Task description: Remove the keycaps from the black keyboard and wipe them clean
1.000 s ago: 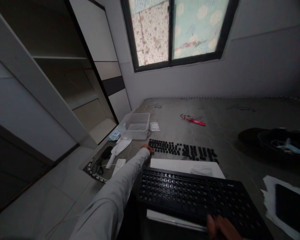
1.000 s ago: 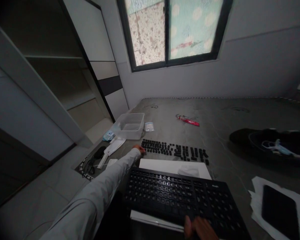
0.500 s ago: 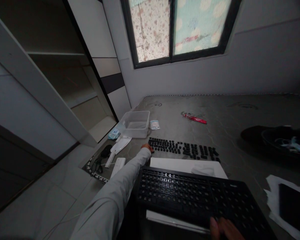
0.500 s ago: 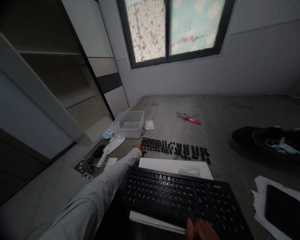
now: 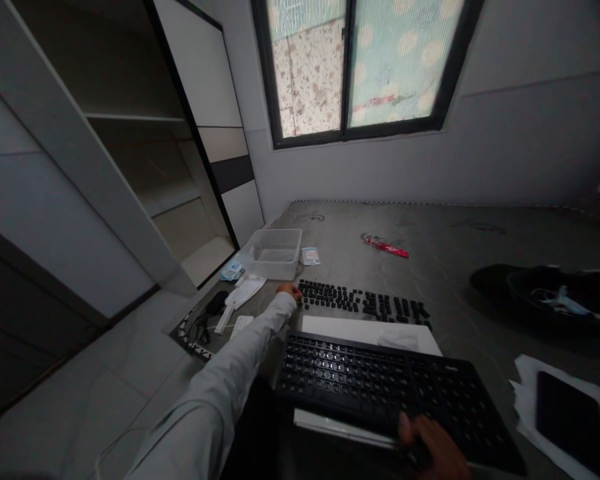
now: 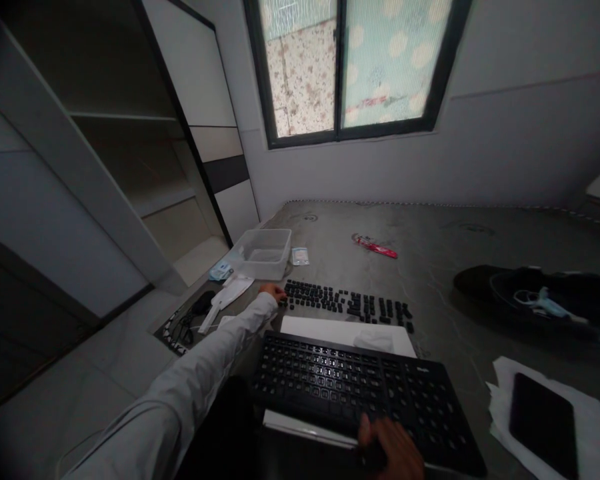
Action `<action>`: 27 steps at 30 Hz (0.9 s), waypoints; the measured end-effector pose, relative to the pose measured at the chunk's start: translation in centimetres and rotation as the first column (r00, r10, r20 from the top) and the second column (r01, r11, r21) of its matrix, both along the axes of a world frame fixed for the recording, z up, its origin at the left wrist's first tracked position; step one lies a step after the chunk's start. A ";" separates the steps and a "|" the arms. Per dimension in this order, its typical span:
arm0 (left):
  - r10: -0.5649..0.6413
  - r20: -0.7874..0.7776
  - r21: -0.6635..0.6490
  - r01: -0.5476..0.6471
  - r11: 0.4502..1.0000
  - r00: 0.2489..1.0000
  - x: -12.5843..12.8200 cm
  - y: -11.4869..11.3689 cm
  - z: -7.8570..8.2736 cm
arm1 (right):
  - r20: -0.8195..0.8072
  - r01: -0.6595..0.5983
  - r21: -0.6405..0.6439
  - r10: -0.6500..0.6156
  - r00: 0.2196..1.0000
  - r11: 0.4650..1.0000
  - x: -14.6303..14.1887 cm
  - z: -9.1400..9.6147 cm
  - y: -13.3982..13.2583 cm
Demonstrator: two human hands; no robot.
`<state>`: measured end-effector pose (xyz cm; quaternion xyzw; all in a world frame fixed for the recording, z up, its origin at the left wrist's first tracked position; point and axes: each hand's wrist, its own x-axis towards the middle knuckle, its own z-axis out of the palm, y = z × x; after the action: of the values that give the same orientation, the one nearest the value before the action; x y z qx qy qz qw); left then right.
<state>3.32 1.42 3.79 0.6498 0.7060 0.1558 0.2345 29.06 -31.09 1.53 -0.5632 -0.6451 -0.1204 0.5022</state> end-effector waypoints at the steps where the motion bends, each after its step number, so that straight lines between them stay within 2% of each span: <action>1: -0.012 0.008 0.008 0.012 1.000 1.000 -0.1 -0.7 0.5 | 0.001 0.003 0.011 -0.003 1.000 1.000 -0.1 0.0 0.0; 4: -0.046 0.044 0.066 0.043 0.997 0.998 -0.8 -3.8 1.7 | 0.018 0.004 0.047 -0.005 1.000 0.999 -0.4 -0.1 0.1; 8: -0.071 0.104 0.213 0.047 0.976 0.992 -2.4 -10.1 2.1 | 0.026 0.017 0.058 -0.019 0.999 0.998 -0.6 -0.7 -0.1; 13: -0.060 0.128 0.398 0.005 0.917 0.990 -3.6 -19.0 0.7 | 0.072 0.124 0.052 -0.127 0.989 0.991 -0.8 -1.5 -0.6; 17: -0.179 0.086 0.507 0.111 0.855 0.980 -3.0 -24.5 -0.5 | 0.063 0.230 -0.018 -0.229 0.971 0.973 -1.5 -1.1 -1.3; 20: -0.289 0.048 0.541 0.218 0.812 0.956 -2.6 -26.5 -0.9 | 0.083 0.240 -0.068 -0.234 0.969 0.968 -1.9 -0.2 -1.7; 23: -0.358 0.026 0.559 0.283 0.779 0.933 -2.7 -27.2 -1.1 | 0.031 0.200 -0.109 -0.197 0.980 0.974 -2.1 0.7 -1.9; 25: -0.372 0.029 0.570 0.290 0.769 0.928 -3.0 -27.2 -1.4 | -0.083 0.168 -0.136 -0.180 0.980 0.976 -2.5 1.5 -2.1; 27: -0.379 0.046 0.581 0.283 0.763 0.924 -3.3 -27.1 -1.7 | -0.274 0.159 -0.165 -0.200 0.941 0.973 -3.2 2.3 -2.3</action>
<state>0.02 -25.71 2.12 0.7894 0.4806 0.3651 0.1120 25.86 -33.35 3.87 -0.6653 -0.5173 -0.0367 0.5371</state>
